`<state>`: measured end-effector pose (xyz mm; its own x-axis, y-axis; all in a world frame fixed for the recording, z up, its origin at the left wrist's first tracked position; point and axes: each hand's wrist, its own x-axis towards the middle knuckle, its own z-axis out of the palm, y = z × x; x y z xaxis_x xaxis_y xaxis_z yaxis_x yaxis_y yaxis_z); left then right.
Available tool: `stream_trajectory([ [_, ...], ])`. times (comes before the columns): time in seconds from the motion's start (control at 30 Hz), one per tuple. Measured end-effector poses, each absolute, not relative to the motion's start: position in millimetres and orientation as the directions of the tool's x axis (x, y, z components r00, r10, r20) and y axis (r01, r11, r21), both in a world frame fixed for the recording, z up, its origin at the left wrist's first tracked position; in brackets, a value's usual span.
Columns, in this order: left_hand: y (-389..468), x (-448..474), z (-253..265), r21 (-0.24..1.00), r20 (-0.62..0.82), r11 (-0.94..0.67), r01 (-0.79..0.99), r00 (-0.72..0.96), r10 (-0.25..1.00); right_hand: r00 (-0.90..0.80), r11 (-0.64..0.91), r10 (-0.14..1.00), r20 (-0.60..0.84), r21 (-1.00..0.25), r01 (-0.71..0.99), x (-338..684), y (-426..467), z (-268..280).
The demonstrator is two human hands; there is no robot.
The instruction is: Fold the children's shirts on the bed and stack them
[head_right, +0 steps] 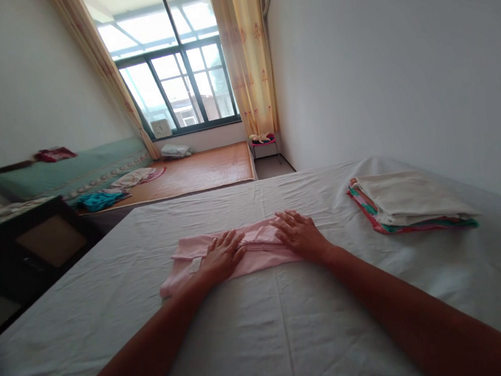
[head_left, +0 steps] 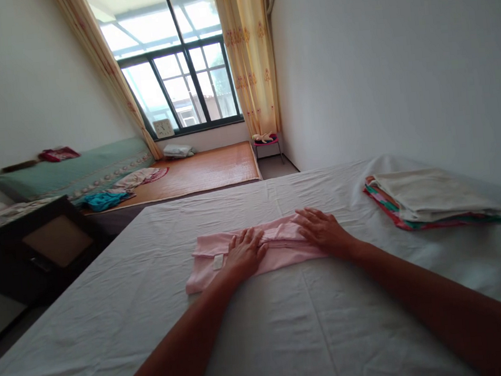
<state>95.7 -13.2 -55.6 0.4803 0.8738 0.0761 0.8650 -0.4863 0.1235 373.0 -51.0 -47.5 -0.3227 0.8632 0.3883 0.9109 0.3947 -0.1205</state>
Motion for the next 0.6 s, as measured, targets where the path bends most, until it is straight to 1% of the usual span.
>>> stream_trajectory([
  [0.07, -13.0, 95.5, -56.2, 0.133, 0.077, -0.495, 0.859, 0.489, 0.869, -0.483, 0.541, 0.801, 0.354, -0.081, 0.837, 369.5, -55.3, -47.1],
  [0.1, -12.0, 94.0, -54.6, 0.144, 0.070, -0.508, 0.849, 0.503, 0.861, -0.539, 0.591, 0.778, 0.323, -0.086, 0.802, 368.9, -56.5, -47.7],
  [0.17, -7.2, 85.9, -47.3, 0.173, 0.055, -0.523, 0.835, 0.522, 0.851, -0.586, 0.630, 0.765, 0.266, -0.126, 0.766, 369.3, -56.5, -50.4],
  [0.23, 0.7, 69.2, -36.1, 0.169, 0.069, -0.489, 0.856, 0.484, 0.872, -0.584, 0.624, 0.776, 0.240, -0.154, 0.766, 370.7, -54.2, -54.0],
  [0.27, 5.1, 57.8, -30.0, 0.141, 0.095, -0.436, 0.889, 0.426, 0.900, -0.579, 0.619, 0.780, 0.238, -0.157, 0.770, 371.4, -52.7, -55.8],
  [0.33, 13.0, 30.9, -19.3, 0.056, 0.149, -0.262, 0.963, 0.251, 0.956, -0.572, 0.613, 0.784, 0.241, -0.158, 0.774, 372.3, -50.4, -58.7],
  [0.37, 15.9, 16.9, -15.3, 0.019, 0.154, -0.164, 0.986, 0.159, 0.975, -0.569, 0.611, 0.785, 0.245, -0.157, 0.775, 372.5, -49.7, -59.6],
  [0.43, 18.8, -8.3, -10.8, -0.015, 0.101, -0.018, 1.000, 0.019, 0.995, -0.564, 0.608, 0.787, 0.249, -0.160, 0.778, 372.4, -49.4, -60.1],
  [0.5, 17.9, -26.0, -9.7, -0.008, 0.024, 0.041, 0.999, -0.041, 0.999, -0.558, 0.602, 0.792, 0.247, -0.168, 0.780, 371.8, -50.2, -59.3],
  [0.6, 12.4, -36.3, -9.7, 0.023, -0.043, 0.064, 0.998, -0.063, 0.997, -0.545, 0.590, 0.803, 0.239, -0.192, 0.785, 370.5, -52.2, -57.6],
])
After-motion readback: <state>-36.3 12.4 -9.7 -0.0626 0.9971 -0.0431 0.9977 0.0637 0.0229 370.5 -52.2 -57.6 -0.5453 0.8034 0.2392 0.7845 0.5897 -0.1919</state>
